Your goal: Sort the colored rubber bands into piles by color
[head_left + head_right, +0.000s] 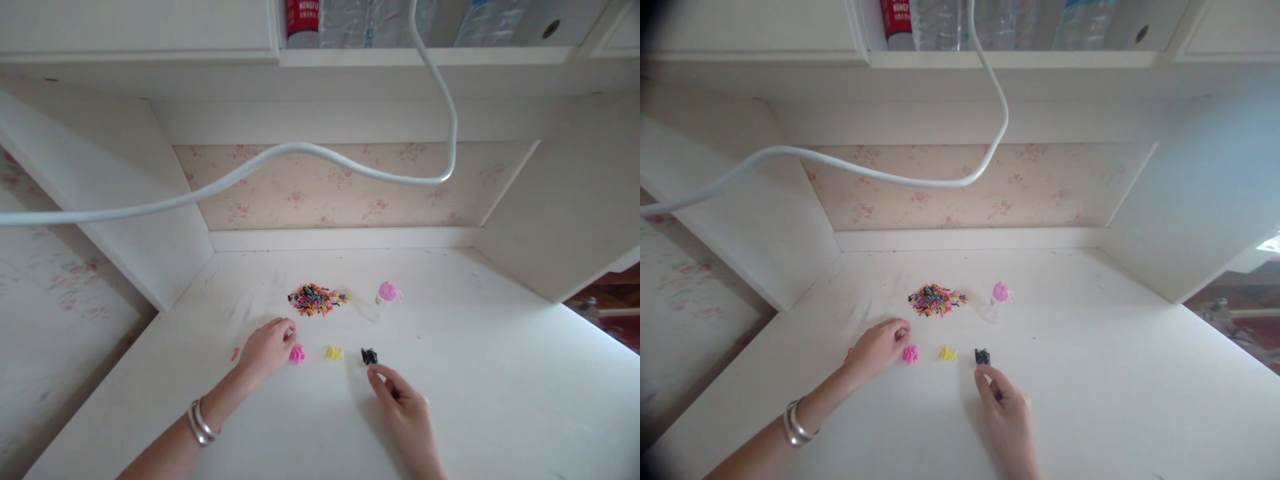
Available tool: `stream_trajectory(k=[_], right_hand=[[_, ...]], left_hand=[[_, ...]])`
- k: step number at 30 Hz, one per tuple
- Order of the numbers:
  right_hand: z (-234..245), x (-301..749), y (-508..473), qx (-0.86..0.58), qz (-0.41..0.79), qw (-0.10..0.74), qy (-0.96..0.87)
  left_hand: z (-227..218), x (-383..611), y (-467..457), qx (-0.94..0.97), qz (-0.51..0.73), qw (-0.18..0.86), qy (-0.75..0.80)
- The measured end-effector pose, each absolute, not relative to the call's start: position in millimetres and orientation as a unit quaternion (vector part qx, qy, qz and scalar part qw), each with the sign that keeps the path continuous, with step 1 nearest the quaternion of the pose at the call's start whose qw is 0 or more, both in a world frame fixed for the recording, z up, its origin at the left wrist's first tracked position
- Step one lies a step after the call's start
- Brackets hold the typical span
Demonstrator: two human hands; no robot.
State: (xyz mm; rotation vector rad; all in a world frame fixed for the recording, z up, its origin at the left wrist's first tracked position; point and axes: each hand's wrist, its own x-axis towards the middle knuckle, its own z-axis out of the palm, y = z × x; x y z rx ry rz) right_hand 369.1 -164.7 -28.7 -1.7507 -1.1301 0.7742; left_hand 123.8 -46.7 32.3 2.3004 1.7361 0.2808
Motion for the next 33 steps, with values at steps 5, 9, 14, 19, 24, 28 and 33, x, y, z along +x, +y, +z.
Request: stream_trajectory(k=[5, 9, 14, 19, 24, 28, 33], right_hand=[[-31, 371, -166, -0.704, 0.317, 0.446, -0.452], [-32, 372, -166, -0.705, 0.313, 0.449, -0.45], [-32, 371, -164, -0.696, 0.317, 0.452, -0.458], [-31, 371, -165, -0.692, 0.316, 0.46, -0.459], [-28, 371, -166, -0.692, 0.315, 0.458, -0.461], [-28, 371, -166, -0.683, 0.32, 0.462, -0.467], [-30, 372, -166, -0.686, 0.322, 0.451, -0.471]], left_hand=[[22, 130, -7, 0.778, 0.075, 0.093, 0.616], [15, 134, 2, 0.779, 0.063, 0.083, 0.618], [14, 141, 9, 0.78, 0.056, 0.079, 0.618], [18, 144, 12, 0.781, 0.053, 0.085, 0.617], [21, 137, 11, 0.782, 0.07, 0.087, 0.613], [23, 122, 10, 0.781, 0.084, 0.088, 0.613], [25, 108, 9, 0.774, 0.08, 0.087, 0.623]])
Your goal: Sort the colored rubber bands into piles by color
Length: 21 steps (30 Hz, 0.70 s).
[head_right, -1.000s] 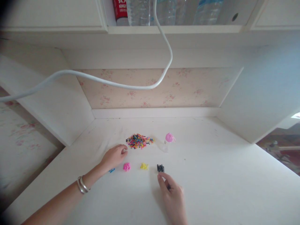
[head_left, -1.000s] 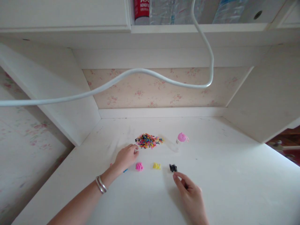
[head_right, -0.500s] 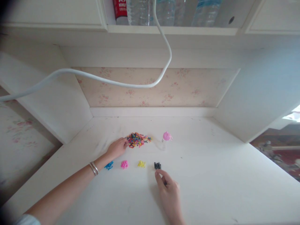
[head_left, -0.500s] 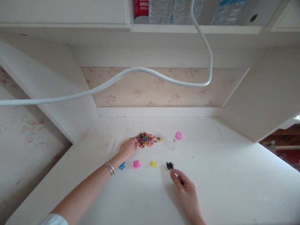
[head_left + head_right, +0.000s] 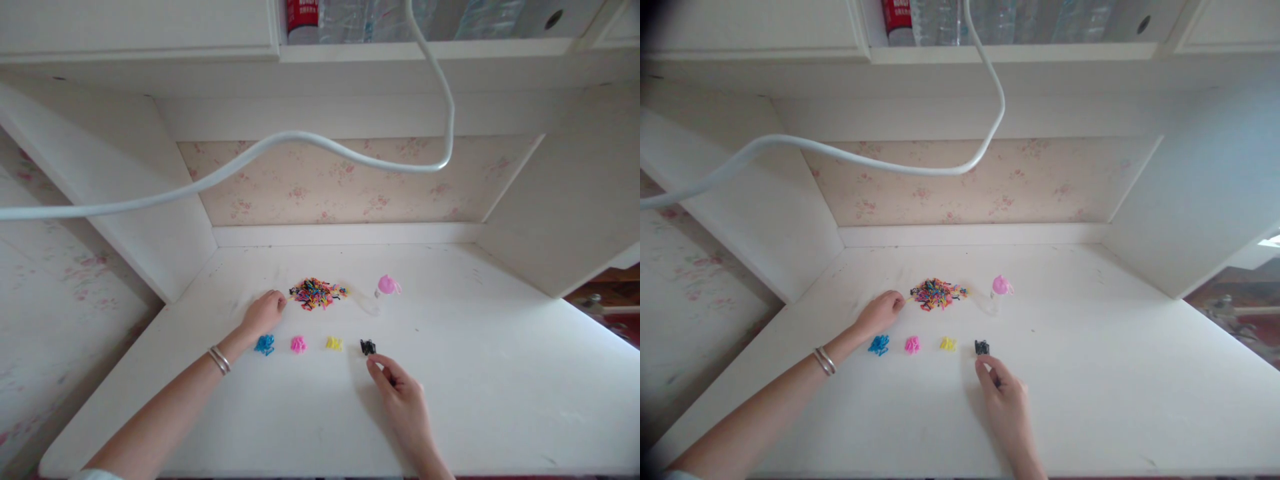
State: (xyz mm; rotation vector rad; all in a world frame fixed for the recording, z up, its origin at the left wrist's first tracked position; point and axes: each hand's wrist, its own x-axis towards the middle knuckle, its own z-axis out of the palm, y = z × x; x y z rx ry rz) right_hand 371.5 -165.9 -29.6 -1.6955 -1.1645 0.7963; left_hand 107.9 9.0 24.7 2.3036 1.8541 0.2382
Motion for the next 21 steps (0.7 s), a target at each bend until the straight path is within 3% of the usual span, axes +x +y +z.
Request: stream_trajectory(k=[9, 14, 21], right_hand=[[-27, 370, -166, -0.687, 0.317, 0.453, -0.471], [-28, 368, -169, -0.688, 0.318, 0.443, -0.48], [-25, 365, -170, -0.676, 0.301, 0.461, -0.491]], left_hand=[[50, 146, -59, 0.767, 0.114, 0.054, 0.629], [35, 193, -115, 0.78, 0.11, 0.068, 0.613], [16, 204, -114, 0.771, 0.096, 0.044, 0.628]])
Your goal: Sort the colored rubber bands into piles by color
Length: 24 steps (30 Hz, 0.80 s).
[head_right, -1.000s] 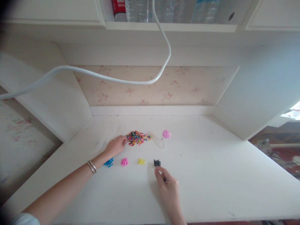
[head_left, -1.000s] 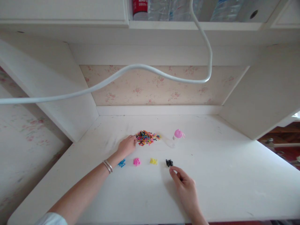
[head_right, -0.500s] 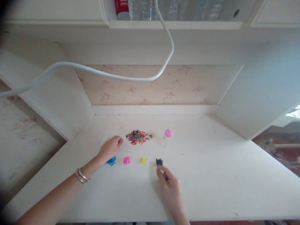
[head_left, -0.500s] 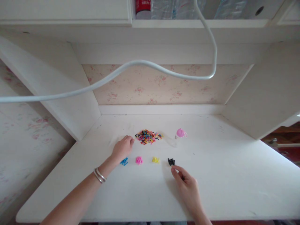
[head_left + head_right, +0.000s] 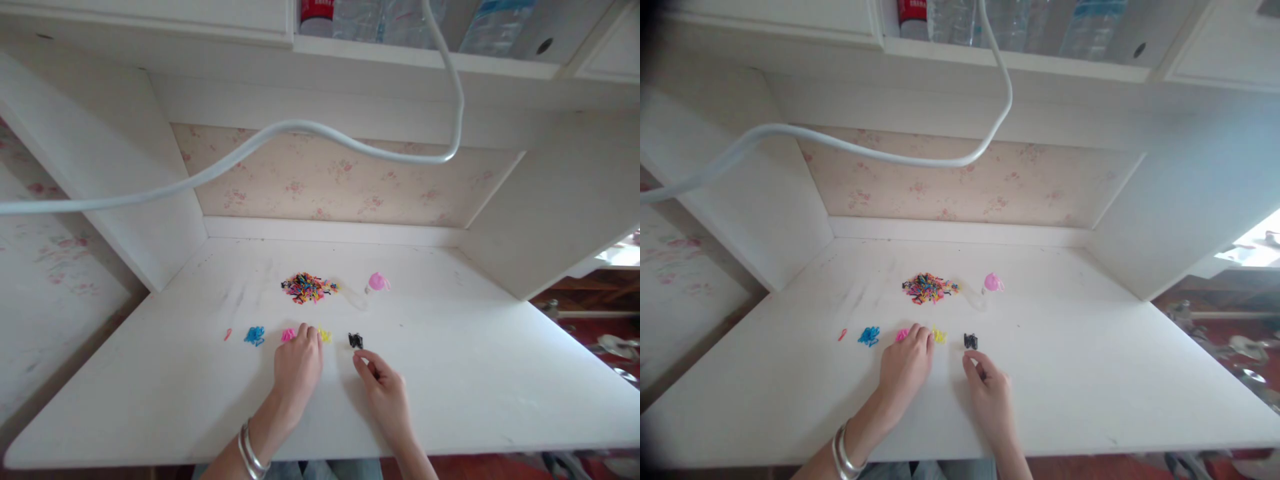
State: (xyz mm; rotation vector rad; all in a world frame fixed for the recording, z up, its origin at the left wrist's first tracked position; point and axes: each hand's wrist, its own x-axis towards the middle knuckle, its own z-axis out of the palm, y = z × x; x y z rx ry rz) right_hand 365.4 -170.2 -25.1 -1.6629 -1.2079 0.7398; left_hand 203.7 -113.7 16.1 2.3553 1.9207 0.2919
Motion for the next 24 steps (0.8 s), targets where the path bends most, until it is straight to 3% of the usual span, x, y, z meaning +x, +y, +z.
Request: stream_trajectory(k=[12, 16, 24], right_hand=[[-25, 366, -171, -0.675, 0.292, 0.452, -0.505], [-23, 366, -171, -0.673, 0.297, 0.448, -0.508], [-23, 366, -170, -0.673, 0.292, 0.449, -0.51]], left_hand=[[31, 180, -122, 0.791, 0.128, 0.097, 0.591], [36, 158, -94, 0.775, 0.105, 0.125, 0.611], [24, 161, -31, 0.748, 0.057, 0.087, 0.656]])
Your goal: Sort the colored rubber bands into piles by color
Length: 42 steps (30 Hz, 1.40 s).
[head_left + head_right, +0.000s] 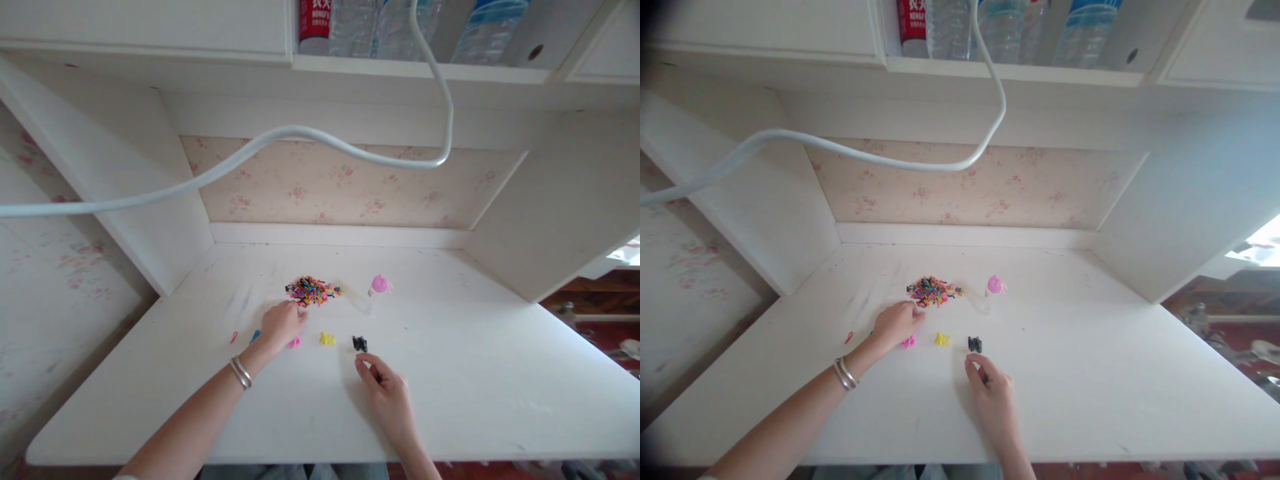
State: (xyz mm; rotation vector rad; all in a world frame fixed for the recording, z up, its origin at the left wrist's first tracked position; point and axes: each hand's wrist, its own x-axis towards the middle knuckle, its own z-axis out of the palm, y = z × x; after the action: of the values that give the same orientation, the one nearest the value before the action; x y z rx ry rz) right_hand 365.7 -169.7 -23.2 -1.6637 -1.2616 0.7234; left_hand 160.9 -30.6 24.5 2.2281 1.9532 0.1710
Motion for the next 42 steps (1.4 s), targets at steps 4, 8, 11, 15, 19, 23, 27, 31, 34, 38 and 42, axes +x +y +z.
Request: stream_trajectory(k=[4, 8, 11, 15, 19, 23, 27, 31, 34, 38, 42], right_hand=[[-25, 367, -170, -0.674, 0.293, 0.443, -0.514], [-26, 368, -170, -0.673, 0.303, 0.434, -0.516], [-26, 368, -170, -0.672, 0.305, 0.432, -0.519], [-28, 368, -169, -0.671, 0.309, 0.434, -0.516], [-30, 368, -169, -0.672, 0.308, 0.432, -0.517], [-30, 369, -170, -0.671, 0.305, 0.432, -0.519], [-30, 369, -170, -0.675, 0.307, 0.429, -0.516], [-30, 369, -170, -0.676, 0.308, 0.431, -0.512], [-29, 369, -170, -0.676, 0.311, 0.433, -0.51], [-28, 369, -171, -0.674, 0.312, 0.438, -0.507], [-28, 369, -171, -0.67, 0.313, 0.44, -0.51]], left_hand=[[20, 173, -19, 0.747, 0.06, 0.068, 0.658], [15, 172, -15, 0.753, 0.062, 0.056, 0.652], [13, 167, -16, 0.759, 0.06, 0.049, 0.646], [12, 159, -15, 0.756, 0.053, 0.047, 0.651], [14, 148, -11, 0.746, 0.047, 0.06, 0.662], [12, 140, -6, 0.735, 0.037, 0.087, 0.671], [9, 141, -5, 0.729, 0.05, 0.09, 0.676], [6, 145, -2, 0.725, 0.066, 0.089, 0.68], [4, 145, 3, 0.728, 0.076, 0.098, 0.674], [2, 135, 10, 0.739, 0.09, 0.117, 0.657], [1, 121, 16, 0.746, 0.098, 0.132, 0.645]])
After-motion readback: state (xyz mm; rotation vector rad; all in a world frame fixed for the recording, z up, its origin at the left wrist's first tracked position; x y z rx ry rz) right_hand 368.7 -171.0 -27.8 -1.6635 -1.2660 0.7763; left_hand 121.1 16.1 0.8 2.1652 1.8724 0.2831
